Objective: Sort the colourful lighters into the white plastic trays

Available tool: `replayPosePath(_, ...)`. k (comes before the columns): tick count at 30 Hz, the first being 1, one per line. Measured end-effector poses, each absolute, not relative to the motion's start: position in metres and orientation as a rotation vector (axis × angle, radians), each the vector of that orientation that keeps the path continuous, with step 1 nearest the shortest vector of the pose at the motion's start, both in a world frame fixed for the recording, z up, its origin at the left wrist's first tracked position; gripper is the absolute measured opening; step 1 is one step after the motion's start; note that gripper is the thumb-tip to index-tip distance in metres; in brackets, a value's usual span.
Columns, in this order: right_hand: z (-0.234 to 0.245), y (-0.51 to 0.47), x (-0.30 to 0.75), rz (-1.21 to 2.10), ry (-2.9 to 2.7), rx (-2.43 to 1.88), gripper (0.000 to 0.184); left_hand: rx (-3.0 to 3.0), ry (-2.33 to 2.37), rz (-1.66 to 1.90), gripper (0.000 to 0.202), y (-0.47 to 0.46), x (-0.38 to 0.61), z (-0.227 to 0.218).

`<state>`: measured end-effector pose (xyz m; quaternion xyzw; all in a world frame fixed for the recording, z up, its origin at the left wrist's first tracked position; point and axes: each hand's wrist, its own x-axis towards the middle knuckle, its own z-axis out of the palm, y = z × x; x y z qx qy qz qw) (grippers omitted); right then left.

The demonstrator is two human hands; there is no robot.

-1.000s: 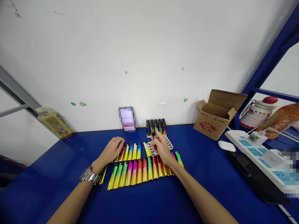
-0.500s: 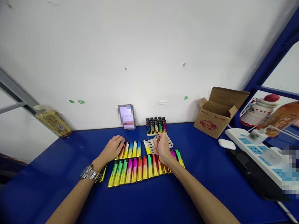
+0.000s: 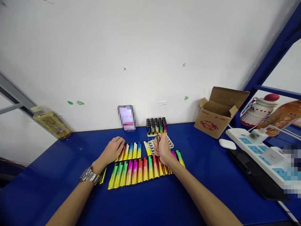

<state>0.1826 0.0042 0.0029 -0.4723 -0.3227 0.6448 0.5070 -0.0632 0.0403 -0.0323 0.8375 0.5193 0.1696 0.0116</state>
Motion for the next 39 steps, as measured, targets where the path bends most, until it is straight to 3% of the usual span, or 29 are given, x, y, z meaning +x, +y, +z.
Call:
replayPosePath(11,-0.007,0.004,0.187,1.429,-0.941,-0.999,0.046,2.594,1.607,0.580,0.026,0.039,-0.063,-0.033)
replayPosePath(15,-0.005,0.008,0.198,1.208,-1.235,-0.896,0.040,2.601,1.613,0.568,0.026,0.040,-0.063,-0.034)
replayPosePath(21,-0.005,0.020,0.213,0.746,-1.602,-1.066,0.029,2.606,1.622,0.554,0.027,0.041,-0.063,-0.035)
replayPosePath(34,-0.020,0.035,0.211,0.663,-1.841,-1.132,0.021,2.592,1.630,0.535,0.029,0.039,-0.062,-0.034)
replayPosePath(39,-0.022,0.035,0.203,0.536,-1.881,-1.216,0.028,2.609,1.632,0.519,0.027,0.040,-0.063,-0.035)
